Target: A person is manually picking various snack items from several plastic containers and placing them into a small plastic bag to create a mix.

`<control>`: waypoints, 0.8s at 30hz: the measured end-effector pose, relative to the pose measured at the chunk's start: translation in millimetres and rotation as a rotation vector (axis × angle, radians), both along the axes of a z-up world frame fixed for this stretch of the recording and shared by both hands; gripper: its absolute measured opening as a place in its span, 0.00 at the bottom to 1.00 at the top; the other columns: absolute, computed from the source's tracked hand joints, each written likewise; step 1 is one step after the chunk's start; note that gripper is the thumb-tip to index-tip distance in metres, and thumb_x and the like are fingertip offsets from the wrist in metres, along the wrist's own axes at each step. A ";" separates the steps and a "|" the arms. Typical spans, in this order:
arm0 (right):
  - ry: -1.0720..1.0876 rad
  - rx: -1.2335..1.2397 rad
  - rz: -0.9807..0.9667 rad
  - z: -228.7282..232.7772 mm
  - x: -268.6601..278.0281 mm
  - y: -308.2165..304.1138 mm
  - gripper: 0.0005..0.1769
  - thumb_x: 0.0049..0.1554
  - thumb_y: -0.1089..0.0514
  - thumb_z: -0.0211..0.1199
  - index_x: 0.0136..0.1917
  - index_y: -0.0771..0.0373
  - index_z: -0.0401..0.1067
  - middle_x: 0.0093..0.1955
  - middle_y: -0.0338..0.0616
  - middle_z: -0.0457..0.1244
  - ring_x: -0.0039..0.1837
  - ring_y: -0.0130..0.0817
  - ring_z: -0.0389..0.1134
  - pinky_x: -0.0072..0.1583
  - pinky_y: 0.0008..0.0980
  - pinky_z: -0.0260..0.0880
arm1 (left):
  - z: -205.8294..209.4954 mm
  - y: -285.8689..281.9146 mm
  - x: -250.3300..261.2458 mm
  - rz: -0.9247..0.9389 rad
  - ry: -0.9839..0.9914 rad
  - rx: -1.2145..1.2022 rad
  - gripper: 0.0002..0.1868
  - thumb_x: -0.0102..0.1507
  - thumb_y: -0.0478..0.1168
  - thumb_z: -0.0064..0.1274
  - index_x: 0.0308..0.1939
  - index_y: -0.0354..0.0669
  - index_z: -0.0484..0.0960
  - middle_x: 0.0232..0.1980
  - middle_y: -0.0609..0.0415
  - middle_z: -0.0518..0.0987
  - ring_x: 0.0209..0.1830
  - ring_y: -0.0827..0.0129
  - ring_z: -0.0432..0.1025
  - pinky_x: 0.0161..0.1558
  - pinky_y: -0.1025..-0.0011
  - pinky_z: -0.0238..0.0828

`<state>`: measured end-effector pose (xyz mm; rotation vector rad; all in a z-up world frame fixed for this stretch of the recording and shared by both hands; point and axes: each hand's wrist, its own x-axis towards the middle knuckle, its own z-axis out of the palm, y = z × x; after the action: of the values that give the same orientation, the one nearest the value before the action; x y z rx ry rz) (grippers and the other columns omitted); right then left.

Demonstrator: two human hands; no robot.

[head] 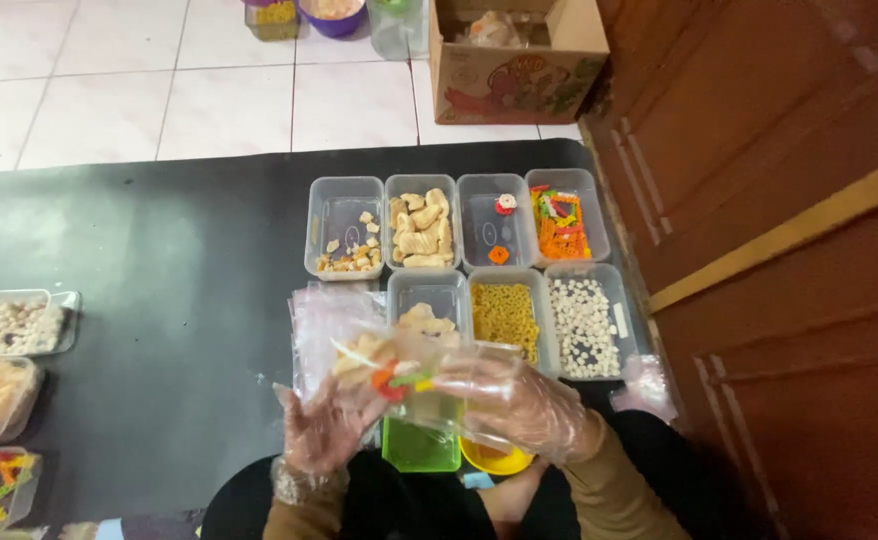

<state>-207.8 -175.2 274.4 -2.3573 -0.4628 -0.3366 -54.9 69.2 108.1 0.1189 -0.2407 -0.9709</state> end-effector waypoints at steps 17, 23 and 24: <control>0.069 1.112 -0.427 -119.0 -34.0 -71.5 0.21 0.61 0.66 0.62 0.65 0.75 0.68 0.57 0.60 0.68 0.57 0.44 0.73 0.59 0.43 0.76 | 10.4 83.1 -52.6 0.191 -0.334 0.033 0.05 0.70 0.39 0.43 0.39 0.46 0.72 0.40 0.55 0.73 0.41 0.67 0.68 0.50 0.63 0.63; 0.645 1.023 -0.502 -230.9 24.1 -36.7 0.45 0.50 0.59 0.68 0.77 0.66 0.55 0.74 0.56 0.59 0.70 0.41 0.65 0.64 0.31 0.69 | -39.7 109.2 -26.3 0.459 -0.039 0.316 0.23 0.70 0.37 0.51 0.68 0.41 0.66 0.69 0.42 0.72 0.68 0.55 0.69 0.67 0.50 0.66; 0.658 1.031 -0.509 -235.9 33.5 -27.4 0.45 0.50 0.59 0.68 0.77 0.66 0.55 0.74 0.56 0.59 0.70 0.41 0.65 0.64 0.31 0.69 | -29.6 105.6 -29.7 0.454 -0.029 0.329 0.23 0.70 0.37 0.51 0.68 0.41 0.66 0.69 0.42 0.72 0.68 0.55 0.69 0.67 0.50 0.66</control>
<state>-174.3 -202.6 38.5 -1.3881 0.5346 0.0164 -84.7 174.7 78.6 0.4695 -0.0720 -0.5489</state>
